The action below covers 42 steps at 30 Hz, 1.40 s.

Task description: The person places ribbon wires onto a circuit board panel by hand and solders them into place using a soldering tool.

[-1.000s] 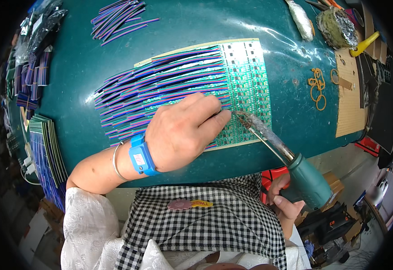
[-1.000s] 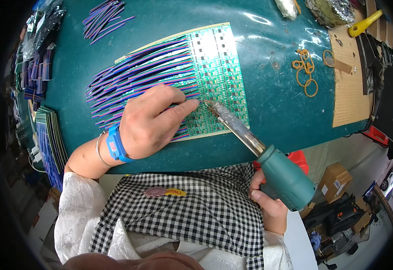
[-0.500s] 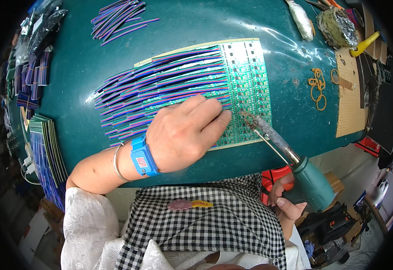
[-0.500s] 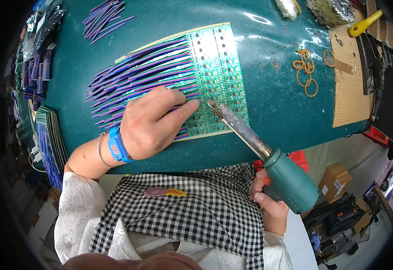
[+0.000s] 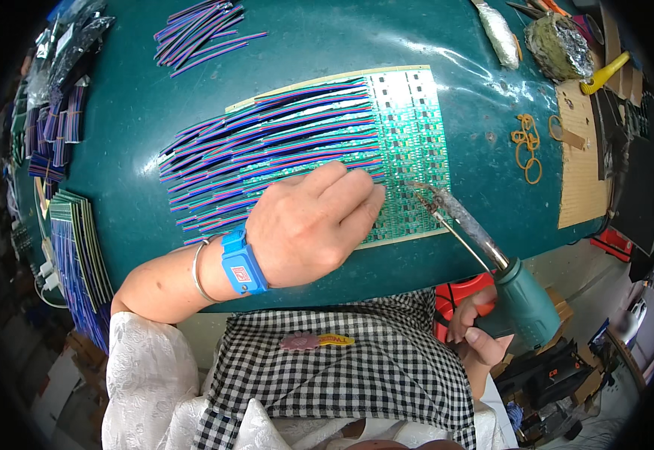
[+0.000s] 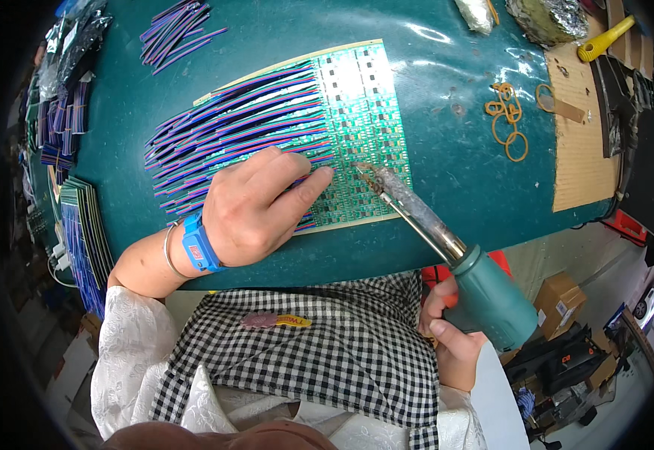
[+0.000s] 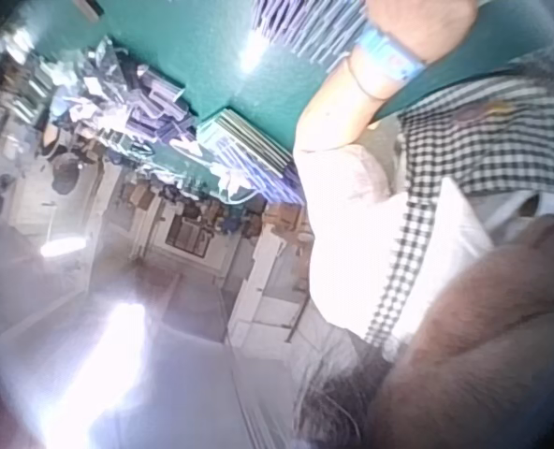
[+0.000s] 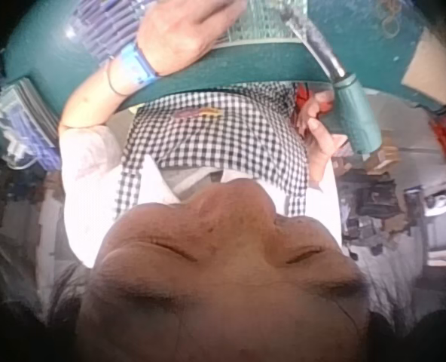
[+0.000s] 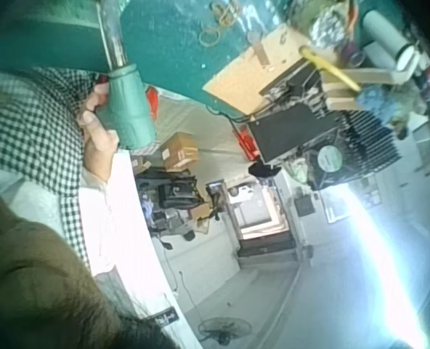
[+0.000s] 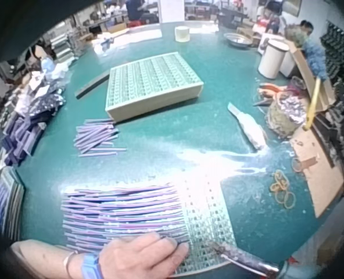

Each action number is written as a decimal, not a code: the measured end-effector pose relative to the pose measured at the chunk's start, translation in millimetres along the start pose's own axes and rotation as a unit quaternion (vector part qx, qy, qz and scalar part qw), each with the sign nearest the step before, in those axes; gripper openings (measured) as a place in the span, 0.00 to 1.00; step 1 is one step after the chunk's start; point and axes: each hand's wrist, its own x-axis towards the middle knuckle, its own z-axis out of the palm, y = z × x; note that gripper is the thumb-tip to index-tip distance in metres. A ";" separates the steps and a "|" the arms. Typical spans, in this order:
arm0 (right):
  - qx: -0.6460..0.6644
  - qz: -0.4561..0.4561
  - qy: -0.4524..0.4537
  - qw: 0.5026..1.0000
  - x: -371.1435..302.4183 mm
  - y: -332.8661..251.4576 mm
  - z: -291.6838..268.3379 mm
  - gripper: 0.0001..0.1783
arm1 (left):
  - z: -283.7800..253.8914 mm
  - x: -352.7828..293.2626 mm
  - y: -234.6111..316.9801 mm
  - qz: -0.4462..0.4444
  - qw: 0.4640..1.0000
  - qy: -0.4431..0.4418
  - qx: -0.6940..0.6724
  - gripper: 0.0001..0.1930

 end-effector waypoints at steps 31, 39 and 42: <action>0.016 -0.109 -0.129 0.986 20.6 5.1 -10.3 0.34 | -65.0 5.3 -124.6 -0.320 0.937 0.069 0.125 0.09; 0.007 -0.107 -0.102 0.989 18.6 6.2 -7.0 0.34 | -72.9 12.3 -78.1 -0.245 0.964 0.098 0.029 0.05; 0.020 -0.092 -0.106 0.990 16.1 3.1 -4.1 0.33 | -64.3 17.5 -30.9 -0.218 0.966 0.072 -0.120 0.05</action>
